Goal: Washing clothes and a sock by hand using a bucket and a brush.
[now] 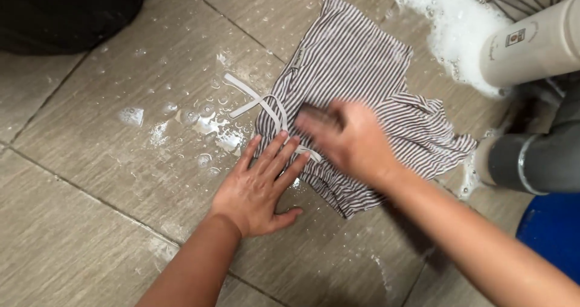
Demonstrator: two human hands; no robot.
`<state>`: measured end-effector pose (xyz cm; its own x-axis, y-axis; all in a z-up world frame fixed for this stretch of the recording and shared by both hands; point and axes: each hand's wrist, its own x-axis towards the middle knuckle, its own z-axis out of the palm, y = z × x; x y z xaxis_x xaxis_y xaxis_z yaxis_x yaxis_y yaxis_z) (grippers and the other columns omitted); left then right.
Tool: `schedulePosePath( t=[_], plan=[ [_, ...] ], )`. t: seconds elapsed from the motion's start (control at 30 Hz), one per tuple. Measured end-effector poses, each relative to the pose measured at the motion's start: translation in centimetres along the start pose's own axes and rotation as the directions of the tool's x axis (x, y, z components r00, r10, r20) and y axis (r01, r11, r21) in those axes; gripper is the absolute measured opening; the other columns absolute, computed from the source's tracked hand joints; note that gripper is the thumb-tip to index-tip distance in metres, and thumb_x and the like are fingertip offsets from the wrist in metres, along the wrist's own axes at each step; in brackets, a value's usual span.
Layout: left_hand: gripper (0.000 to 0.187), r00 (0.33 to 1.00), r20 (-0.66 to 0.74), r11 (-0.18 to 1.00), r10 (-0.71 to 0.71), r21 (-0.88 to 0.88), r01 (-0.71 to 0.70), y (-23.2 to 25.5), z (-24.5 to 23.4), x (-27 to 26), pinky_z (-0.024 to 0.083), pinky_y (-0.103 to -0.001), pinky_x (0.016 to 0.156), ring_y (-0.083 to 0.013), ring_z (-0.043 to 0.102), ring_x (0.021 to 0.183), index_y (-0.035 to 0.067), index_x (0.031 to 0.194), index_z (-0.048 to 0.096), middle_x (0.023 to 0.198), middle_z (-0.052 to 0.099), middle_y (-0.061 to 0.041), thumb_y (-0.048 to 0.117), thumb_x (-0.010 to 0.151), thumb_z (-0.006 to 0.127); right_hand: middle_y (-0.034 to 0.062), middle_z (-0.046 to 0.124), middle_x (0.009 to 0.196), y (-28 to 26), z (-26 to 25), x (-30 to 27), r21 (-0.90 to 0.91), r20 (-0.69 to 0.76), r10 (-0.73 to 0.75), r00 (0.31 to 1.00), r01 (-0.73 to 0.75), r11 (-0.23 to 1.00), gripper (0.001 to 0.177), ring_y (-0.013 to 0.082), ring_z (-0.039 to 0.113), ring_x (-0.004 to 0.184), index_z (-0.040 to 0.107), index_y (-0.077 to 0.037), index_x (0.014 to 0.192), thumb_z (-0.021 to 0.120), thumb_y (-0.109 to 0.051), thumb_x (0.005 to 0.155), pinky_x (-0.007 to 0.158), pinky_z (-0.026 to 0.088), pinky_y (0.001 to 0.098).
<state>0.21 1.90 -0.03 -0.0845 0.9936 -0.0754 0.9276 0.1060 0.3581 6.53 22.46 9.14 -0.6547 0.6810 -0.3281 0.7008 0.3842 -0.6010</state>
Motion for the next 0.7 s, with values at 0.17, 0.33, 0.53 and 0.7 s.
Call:
schedulePosePath(
  t=[0.17,0.33,0.53,0.7],
  plan=[
    [0.099,0.998,0.057,1.0,-0.012,0.005,0.011,0.5,-0.3,-0.6,0.001,-0.054,0.121,-0.0284,0.004,0.153,0.017,0.16,0.016,0.168,0.012,-0.012,0.07,0.08,0.044,0.022,0.069,0.108,9.2,-1.2,6.3,-0.303,-0.206,-0.259,0.944,0.19,0.934,0.037,0.0322,0.068,0.095,0.07,-0.001,0.124,0.071,-0.028,0.098,0.08,0.058,0.0404],
    [0.1,0.999,0.04,1.0,-0.011,-0.004,0.012,0.3,-0.2,-0.1,0.001,-0.054,0.121,-0.0282,0.004,0.153,0.018,0.16,0.015,0.168,0.011,-0.011,0.069,0.08,0.045,0.0277,0.06,0.12,10.5,-2.0,8.7,-0.576,-0.277,-0.636,0.72,0.406,0.71,0.042,0.0374,0.061,0.102,0.071,-0.005,0.142,0.075,-0.014,0.101,0.088,0.054,0.0438],
    [0.1,0.999,0.044,1.0,-0.016,0.015,0.015,0.1,-0.3,0.2,-0.001,-0.054,0.12,-0.0279,0.001,0.153,0.017,0.162,0.015,0.17,0.009,-0.011,0.069,0.081,0.043,0.015,0.067,0.107,2.6,2.7,4.4,-0.243,0.138,-0.437,0.889,0.458,0.855,0.031,0.0278,0.066,0.097,0.069,-0.011,0.125,0.065,-0.032,0.102,0.082,0.056,0.0404],
    [0.099,0.997,0.071,0.999,-0.025,0.034,0.022,0.3,-0.5,0.1,-0.001,-0.053,0.121,-0.0274,0.0,0.153,0.018,0.162,0.015,0.171,0.009,-0.011,0.069,0.082,0.042,0.0185,0.069,0.105,7.2,-0.7,13.7,-0.81,-0.235,-0.839,0.49,0.378,0.448,0.043,0.0272,0.067,0.085,0.068,-0.022,0.14,0.066,-0.032,0.098,0.069,0.06,0.0367]
  ],
)
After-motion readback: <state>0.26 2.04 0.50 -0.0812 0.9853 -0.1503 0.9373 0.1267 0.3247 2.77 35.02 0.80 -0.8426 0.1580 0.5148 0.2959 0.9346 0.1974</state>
